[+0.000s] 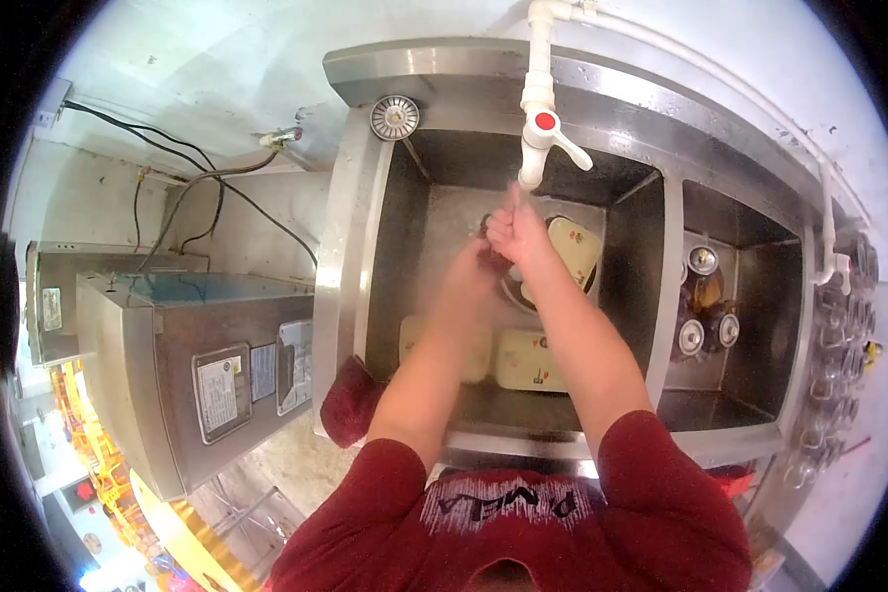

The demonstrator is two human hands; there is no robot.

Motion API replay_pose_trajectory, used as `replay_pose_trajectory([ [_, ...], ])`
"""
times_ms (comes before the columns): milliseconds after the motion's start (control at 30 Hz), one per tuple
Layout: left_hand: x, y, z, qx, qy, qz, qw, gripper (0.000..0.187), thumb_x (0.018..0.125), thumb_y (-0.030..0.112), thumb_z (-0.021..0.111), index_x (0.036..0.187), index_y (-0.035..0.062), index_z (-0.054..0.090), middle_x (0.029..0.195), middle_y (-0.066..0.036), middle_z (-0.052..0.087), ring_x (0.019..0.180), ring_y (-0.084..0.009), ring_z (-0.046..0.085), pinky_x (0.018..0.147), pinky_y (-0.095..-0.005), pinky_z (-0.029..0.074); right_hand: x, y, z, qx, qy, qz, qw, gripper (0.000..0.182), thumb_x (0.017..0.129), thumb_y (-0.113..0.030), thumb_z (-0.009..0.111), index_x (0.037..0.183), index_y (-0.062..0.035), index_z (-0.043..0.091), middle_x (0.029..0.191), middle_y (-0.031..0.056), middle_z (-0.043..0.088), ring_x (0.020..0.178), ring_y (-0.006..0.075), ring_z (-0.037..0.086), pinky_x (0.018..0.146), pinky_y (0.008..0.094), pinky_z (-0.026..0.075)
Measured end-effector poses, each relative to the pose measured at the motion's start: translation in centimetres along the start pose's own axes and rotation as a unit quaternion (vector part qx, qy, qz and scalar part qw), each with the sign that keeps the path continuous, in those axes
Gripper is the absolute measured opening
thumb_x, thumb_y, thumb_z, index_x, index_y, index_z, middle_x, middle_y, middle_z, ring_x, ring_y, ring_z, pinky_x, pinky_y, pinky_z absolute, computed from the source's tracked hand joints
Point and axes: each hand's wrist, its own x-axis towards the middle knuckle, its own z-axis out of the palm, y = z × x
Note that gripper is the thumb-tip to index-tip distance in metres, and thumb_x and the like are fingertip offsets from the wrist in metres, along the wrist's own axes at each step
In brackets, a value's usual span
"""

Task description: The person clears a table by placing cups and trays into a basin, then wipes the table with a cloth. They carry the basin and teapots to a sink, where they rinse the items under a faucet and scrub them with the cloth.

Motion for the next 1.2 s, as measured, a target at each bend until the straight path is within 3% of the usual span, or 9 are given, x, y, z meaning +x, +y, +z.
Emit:
replay_pose_trajectory([
  [67, -0.4, 0.3, 2.1, 0.04, 0.039, 0.009, 0.998, 0.023, 0.085, 0.011, 0.055, 0.107, 0.0047, 0.055, 0.093, -0.007, 0.06, 0.081, -0.0183, 0.057, 0.071, -0.0318, 0.047, -0.1, -0.2, 0.8, -0.171, 0.056, -0.037, 0.983, 0.037, 0.087, -0.046, 0.057, 0.075, -0.0108, 0.053, 0.058, 0.0007, 0.048, 0.053, 0.0138, 0.044, 0.047, 0.0266, 0.036],
  [133, -0.3, 0.7, 3.8, 0.127, 0.081, 0.035, 0.988, 0.025, 0.087, 0.017, 0.056, 0.109, 0.0047, 0.055, 0.095, -0.007, 0.06, 0.083, -0.0172, 0.056, 0.073, -0.0316, 0.048, -1.6, -0.4, 3.6, -0.494, 0.27, -0.143, 0.814, 0.033, 0.089, -0.041, 0.055, 0.086, -0.0086, 0.058, 0.066, 0.0017, 0.053, 0.053, 0.0111, 0.045, 0.045, 0.0252, 0.036],
  [267, 0.3, 1.4, 5.0, 0.215, 0.059, 0.046, 0.974, 0.031, 0.091, 0.027, 0.054, 0.11, 0.0027, 0.054, 0.1, -0.008, 0.06, 0.091, -0.0187, 0.057, 0.078, -0.0328, 0.048, -3.9, -1.2, 2.7, -0.51, 0.223, -0.133, 0.82, 0.038, 0.086, -0.036, 0.061, 0.107, -0.0043, 0.061, 0.085, 0.0074, 0.064, 0.076, 0.013, 0.057, 0.066, 0.0285, 0.047],
  [433, 1.2, 1.5, 4.8, 0.163, 0.172, 0.061, 0.97, 0.035, 0.093, 0.034, 0.05, 0.11, 0.0039, 0.054, 0.106, -0.01, 0.058, 0.096, -0.0224, 0.056, 0.08, -0.0374, 0.049, -5.3, -1.6, 1.9, -0.487, 0.302, -0.202, 0.794, 0.025, 0.086, -0.023, 0.06, 0.1, -0.0017, 0.062, 0.09, 0.0058, 0.063, 0.074, 0.013, 0.057, 0.064, 0.0272, 0.046],
  [567, 2.3, 0.9, 0.8, 0.032, 0.068, 0.011, 0.997, 0.039, 0.093, 0.043, 0.044, 0.105, 0.0075, 0.055, 0.106, -0.011, 0.057, 0.092, -0.0225, 0.057, 0.077, -0.0384, 0.049, -7.1, 1.8, 5.4, -0.521, 0.291, -0.195, 0.779, 0.024, 0.085, -0.024, 0.062, 0.092, -0.001, 0.062, 0.084, 0.0077, 0.063, 0.073, 0.0161, 0.058, 0.065, 0.0288, 0.046],
  [667, -0.3, -0.3, 1.5, 0.017, 0.057, -0.011, 0.998, 0.04, 0.093, 0.047, 0.043, 0.103, 0.0097, 0.056, 0.105, -0.009, 0.059, 0.091, -0.0214, 0.058, 0.075, -0.0378, 0.049, -8.0, 6.4, 5.8, -0.756, 0.186, -0.232, 0.584, 0.026, 0.084, -0.028, 0.059, 0.087, -0.0024, 0.062, 0.085, 0.0163, 0.061, 0.072, 0.0302, 0.059, 0.069, 0.0378, 0.047],
  [800, -1.6, -1.5, 5.2, -0.022, 0.043, -0.094, 0.994, 0.042, 0.091, 0.047, 0.047, 0.113, 0.0112, 0.054, 0.106, -0.006, 0.059, 0.085, -0.0221, 0.061, 0.061, -0.0367, 0.05, -3.1, 1.0, -0.4, -0.808, 0.335, -0.192, 0.445, 0.033, 0.088, -0.034, 0.045, 0.088, -0.0047, 0.061, 0.096, 0.0227, 0.061, 0.088, 0.0395, 0.058, 0.074, 0.0446, 0.044],
  [1100, -2.2, 2.3, 3.5, 0.146, 0.018, 0.036, 0.988, 0.03, 0.087, 0.023, 0.06, 0.108, 0.0012, 0.059, 0.095, -0.007, 0.064, 0.077, -0.0155, 0.06, 0.061, -0.0288, 0.05, -6.8, -0.9, 5.6, -0.393, 0.251, -0.259, 0.846, 0.018, 0.083, -0.012, 0.064, 0.097, -0.0016, 0.061, 0.087, 0.0071, 0.064, 0.085, 0.0174, 0.061, 0.072, 0.0323, 0.048],
  [1200, -1.5, 3.3, 4.3, 0.213, 0.019, 0.066, 0.975, 0.029, 0.086, 0.02, 0.061, 0.108, 0.0011, 0.059, 0.096, -0.007, 0.064, 0.077, -0.0137, 0.059, 0.065, -0.0283, 0.049, -6.8, 0.0, 4.2, -0.645, 0.123, -0.248, 0.712, 0.023, 0.08, -0.012, 0.065, 0.101, -0.0021, 0.062, 0.09, 0.0101, 0.064, 0.09, 0.0225, 0.061, 0.076, 0.036, 0.048],
])
